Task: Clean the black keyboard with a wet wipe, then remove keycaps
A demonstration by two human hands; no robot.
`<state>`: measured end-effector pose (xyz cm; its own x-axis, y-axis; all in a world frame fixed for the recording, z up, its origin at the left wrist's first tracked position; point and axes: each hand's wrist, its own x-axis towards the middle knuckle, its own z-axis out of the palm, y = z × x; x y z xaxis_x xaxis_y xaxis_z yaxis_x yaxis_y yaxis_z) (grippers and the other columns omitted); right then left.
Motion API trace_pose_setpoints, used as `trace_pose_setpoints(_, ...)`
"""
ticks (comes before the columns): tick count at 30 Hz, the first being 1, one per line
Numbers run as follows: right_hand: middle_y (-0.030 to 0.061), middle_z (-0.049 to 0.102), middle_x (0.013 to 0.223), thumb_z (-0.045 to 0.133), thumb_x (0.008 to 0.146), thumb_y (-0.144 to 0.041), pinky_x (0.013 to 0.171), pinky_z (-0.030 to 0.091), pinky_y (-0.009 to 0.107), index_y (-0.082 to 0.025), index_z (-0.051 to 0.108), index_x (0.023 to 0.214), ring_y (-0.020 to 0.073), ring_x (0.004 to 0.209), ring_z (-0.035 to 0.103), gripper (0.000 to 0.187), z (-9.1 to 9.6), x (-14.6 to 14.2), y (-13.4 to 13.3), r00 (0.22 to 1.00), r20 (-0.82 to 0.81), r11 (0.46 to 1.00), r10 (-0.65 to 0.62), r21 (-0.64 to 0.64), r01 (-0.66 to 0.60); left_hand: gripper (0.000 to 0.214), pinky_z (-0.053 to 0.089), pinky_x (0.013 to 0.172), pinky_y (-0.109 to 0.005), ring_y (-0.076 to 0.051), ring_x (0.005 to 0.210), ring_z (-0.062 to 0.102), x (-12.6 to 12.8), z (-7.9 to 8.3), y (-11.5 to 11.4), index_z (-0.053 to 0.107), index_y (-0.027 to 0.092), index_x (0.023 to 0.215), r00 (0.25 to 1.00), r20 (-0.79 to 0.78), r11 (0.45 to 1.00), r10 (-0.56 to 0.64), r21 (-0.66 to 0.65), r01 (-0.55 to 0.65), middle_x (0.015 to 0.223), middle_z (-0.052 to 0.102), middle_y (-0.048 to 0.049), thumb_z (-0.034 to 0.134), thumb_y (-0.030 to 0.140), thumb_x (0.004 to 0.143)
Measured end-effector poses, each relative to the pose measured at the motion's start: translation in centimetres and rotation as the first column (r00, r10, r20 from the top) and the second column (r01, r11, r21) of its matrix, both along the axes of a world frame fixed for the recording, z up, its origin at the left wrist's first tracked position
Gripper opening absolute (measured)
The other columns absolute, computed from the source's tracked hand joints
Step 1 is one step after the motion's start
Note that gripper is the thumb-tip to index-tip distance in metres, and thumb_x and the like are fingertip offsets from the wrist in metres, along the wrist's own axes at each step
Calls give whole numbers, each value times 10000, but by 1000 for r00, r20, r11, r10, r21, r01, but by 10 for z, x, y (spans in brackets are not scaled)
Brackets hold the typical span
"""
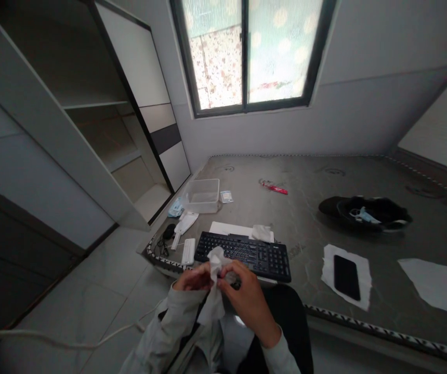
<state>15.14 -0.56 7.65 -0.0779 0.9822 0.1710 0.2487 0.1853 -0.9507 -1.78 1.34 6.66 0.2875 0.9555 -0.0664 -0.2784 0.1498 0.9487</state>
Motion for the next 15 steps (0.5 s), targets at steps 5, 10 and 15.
trace_pose_setpoints(5,33,718,801,662,782,-388,733,504,321,-199,720,797,239,781,651,199,-6,-6,-4,992,-87,992,-93,-90,86,398,488,740,-301,-192,797,604,2,-10,-3,811,186,977,977,-184,937,104,347,-35,902,663,-97,715,499,751)
trace_pose_setpoints(10,72,749,831,655,806,-547,700,535,339,-201,750,807,266,780,683,359,-11,-9,-9,980,-130,981,-151,-140,133,465,523,776,-316,-250,879,684,-4,-26,-2,802,176,1029,949,-292,975,123,214,-60,956,765,-126,807,477,674)
trace_pose_setpoints(15,64,746,862,572,900,-557,623,553,302,-216,633,1224,224,716,694,475,-13,-9,-18,955,-253,983,-155,-135,123,419,483,581,-246,-167,601,630,-5,-37,-1,779,148,777,898,-291,944,330,129,-305,664,735,-51,878,420,474)
